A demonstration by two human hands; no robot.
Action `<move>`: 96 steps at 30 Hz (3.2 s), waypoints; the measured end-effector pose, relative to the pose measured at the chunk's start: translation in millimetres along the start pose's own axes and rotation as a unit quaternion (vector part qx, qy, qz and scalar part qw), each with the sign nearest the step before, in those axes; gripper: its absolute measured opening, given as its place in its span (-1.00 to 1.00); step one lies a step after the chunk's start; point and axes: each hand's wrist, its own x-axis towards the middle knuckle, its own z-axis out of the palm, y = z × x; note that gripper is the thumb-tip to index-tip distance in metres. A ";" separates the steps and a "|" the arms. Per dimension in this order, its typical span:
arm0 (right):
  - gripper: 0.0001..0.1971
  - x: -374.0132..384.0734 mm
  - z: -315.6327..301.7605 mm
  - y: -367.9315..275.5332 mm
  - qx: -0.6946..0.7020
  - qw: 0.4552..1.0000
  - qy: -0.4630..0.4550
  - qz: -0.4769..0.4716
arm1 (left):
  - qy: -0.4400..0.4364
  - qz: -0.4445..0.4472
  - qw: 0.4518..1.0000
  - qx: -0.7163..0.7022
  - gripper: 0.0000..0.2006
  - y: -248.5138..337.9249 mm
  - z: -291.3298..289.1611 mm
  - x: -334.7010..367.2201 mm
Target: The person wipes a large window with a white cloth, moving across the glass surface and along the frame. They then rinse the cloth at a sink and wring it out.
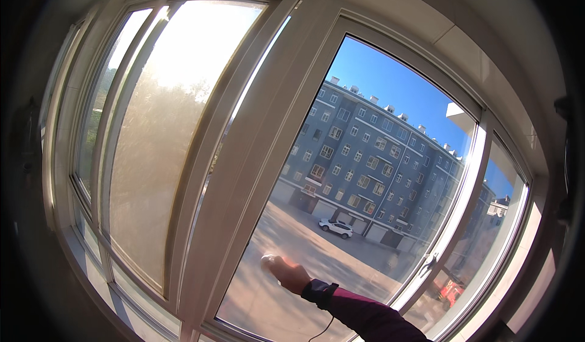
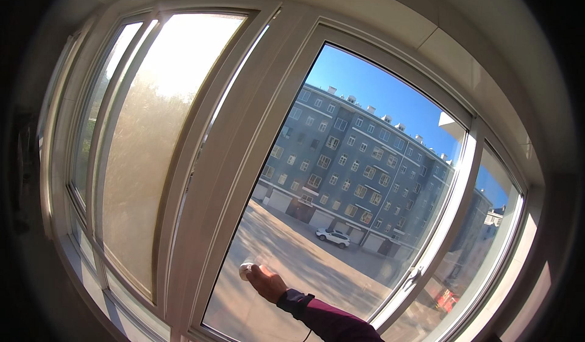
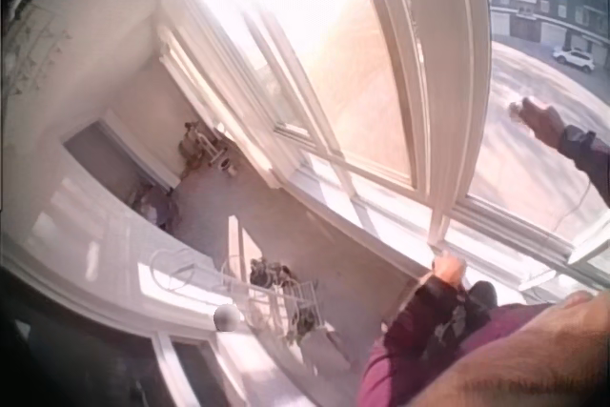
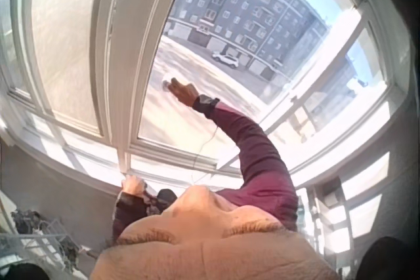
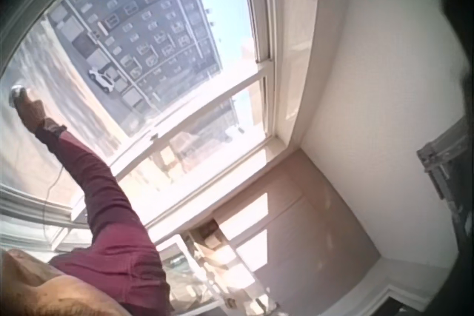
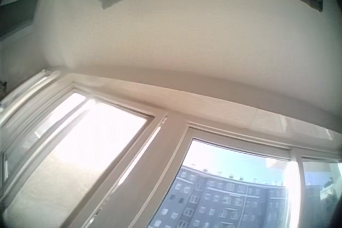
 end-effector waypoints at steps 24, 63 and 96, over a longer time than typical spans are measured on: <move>-0.45 172.4 -128.2 112.0 -0.184 0.944 0.269 0.043 | -0.004 -0.067 0.990 0.127 -0.76 17.8 -11.5 -9.1; -0.90 -233.3 339.2 -200.5 0.158 0.980 -0.065 0.102 | -0.041 -0.073 0.986 0.143 -0.90 37.0 -30.9 16.3; -0.45 -485.7 232.6 -208.4 0.066 0.316 0.178 0.930 | -0.155 -0.057 0.981 0.103 -0.50 55.5 -44.2 35.5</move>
